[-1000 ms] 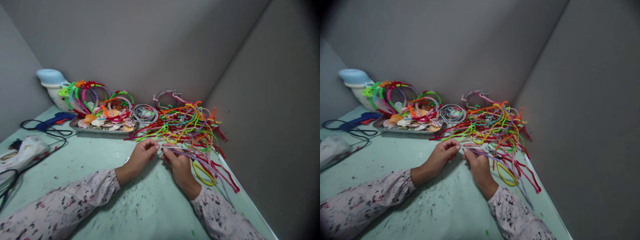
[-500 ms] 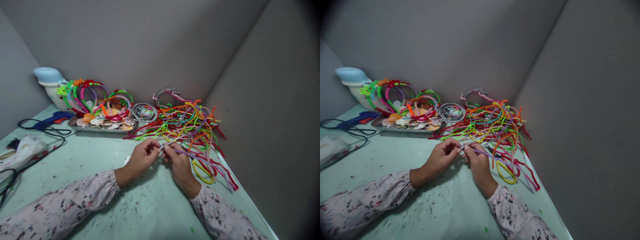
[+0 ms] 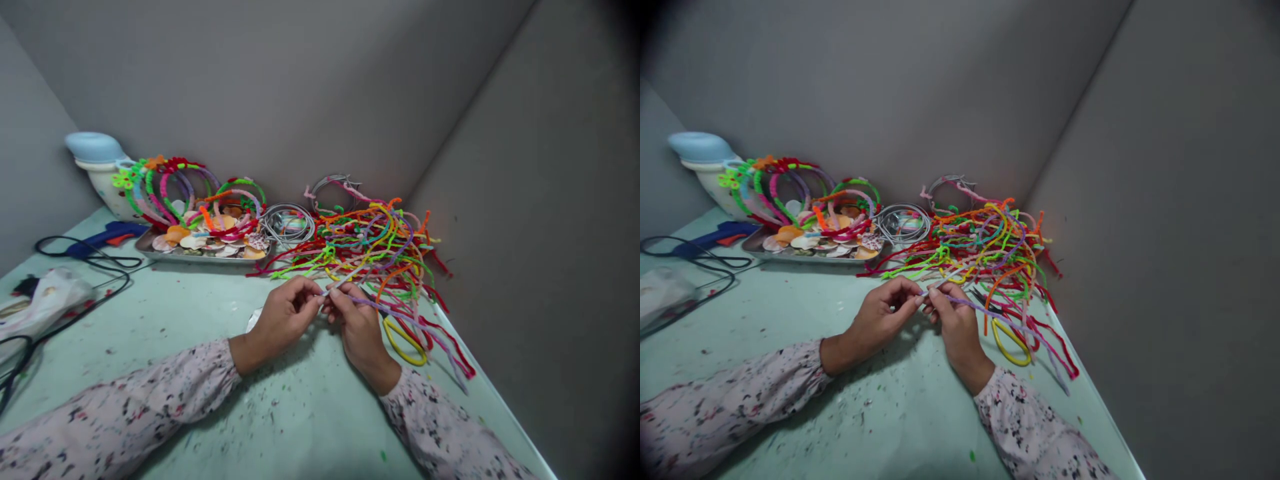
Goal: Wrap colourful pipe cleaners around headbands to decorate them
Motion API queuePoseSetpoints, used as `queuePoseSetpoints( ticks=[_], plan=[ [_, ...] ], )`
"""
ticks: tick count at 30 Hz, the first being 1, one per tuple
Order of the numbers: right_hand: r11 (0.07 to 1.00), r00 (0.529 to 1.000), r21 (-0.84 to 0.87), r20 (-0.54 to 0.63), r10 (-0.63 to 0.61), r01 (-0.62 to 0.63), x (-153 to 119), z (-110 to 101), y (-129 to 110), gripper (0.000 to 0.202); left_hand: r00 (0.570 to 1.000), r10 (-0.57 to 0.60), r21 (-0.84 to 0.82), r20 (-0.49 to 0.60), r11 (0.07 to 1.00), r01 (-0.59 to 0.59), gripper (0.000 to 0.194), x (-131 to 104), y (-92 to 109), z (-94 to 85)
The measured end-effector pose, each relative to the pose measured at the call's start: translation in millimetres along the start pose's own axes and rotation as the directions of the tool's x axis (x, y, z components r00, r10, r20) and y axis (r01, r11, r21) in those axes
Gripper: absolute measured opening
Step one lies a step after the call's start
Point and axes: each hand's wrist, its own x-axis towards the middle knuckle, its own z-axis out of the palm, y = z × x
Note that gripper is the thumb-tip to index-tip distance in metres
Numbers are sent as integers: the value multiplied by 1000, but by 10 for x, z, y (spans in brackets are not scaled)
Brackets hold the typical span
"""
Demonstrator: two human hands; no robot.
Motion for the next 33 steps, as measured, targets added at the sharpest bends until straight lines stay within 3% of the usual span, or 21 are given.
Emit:
queuePoseSetpoints(
  ticks=[14, 21, 33],
  plan=[
    [1000, 1000, -17, -2, 7, -7, -6, 37, -45, 19, 997, 68, 163, -26, 985, -63, 8, -29, 20, -5],
    [999, 1000, -28, -14, 27, -28, 1, 42, -38, 21, 977, 208, 321, -39, 929, -185, 10, -34, 21, -20],
    [999, 1000, -32, 11, 11, -11, -26, 106, -165, 22, 917, 399, 421, -21, 835, -354, 12, -31, 44, -61]
  ],
)
